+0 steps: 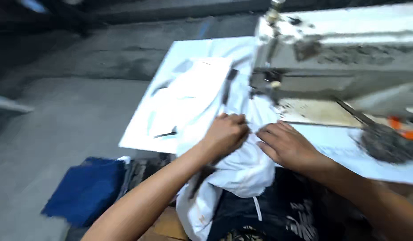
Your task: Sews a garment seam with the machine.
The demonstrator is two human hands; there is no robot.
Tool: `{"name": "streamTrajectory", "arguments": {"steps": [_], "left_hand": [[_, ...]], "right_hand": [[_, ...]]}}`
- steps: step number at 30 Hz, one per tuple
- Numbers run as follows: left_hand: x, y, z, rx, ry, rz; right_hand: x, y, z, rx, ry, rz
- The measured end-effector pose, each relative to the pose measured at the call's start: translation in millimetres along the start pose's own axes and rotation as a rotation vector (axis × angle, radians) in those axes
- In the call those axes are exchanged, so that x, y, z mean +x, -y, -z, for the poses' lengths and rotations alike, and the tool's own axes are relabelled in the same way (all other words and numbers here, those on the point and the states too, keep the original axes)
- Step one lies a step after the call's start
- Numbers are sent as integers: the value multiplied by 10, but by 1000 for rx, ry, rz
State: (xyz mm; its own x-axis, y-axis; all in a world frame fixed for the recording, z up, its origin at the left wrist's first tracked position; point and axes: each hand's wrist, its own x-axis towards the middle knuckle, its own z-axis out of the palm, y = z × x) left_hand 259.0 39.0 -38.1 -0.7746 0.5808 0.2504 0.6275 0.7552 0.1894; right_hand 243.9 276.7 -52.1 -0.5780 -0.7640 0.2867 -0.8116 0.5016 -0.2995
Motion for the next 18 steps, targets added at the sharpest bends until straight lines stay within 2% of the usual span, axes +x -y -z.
{"name": "streamTrajectory", "arguments": {"steps": [5, 13, 18], "left_hand": [[134, -7, -15, 64, -1, 14], [-3, 60, -88, 141, -15, -13], [-38, 73, -133, 182, -64, -35]], "right_hand": [[-95, -47, -134, -59, -73, -5], [-43, -61, -38, -67, -9, -35], [92, -271, 9, -89, 95, -31]]}}
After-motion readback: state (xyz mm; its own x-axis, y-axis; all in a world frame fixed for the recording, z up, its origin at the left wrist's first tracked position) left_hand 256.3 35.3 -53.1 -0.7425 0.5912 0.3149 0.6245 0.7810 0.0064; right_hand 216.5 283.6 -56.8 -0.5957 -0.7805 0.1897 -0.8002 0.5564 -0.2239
